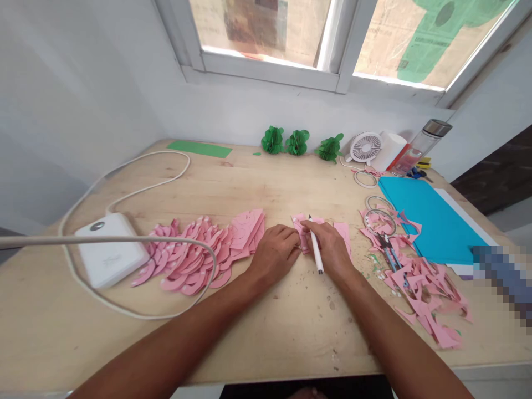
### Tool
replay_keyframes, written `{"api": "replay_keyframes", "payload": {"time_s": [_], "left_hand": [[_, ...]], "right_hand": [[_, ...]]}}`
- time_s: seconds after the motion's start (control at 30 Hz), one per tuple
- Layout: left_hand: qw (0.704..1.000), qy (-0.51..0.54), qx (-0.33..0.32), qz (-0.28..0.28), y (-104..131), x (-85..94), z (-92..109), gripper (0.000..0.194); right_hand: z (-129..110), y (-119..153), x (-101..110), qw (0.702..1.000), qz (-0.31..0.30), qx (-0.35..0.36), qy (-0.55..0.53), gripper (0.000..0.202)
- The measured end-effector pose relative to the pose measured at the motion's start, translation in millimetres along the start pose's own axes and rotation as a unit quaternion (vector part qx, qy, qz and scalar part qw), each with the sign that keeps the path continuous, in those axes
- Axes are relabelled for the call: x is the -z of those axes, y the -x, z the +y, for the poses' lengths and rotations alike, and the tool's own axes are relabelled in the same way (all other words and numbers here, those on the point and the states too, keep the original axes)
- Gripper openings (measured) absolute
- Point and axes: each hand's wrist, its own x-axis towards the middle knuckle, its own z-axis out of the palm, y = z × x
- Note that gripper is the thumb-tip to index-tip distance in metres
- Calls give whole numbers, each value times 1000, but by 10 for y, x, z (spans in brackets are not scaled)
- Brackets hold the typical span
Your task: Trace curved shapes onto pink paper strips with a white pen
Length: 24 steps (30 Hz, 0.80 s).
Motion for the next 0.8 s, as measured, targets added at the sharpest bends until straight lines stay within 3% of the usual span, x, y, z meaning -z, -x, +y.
{"api": "replay_keyframes", "payload": {"time_s": [0.3, 0.8], "left_hand": [[990, 59, 97, 78, 28, 31, -58, 22], [988, 83, 111, 74, 29, 56, -61, 24]], "right_hand": [[39, 3, -11, 1000, 1, 7, 3, 56], [62, 4, -31, 1000, 8, 10, -2, 49]]}}
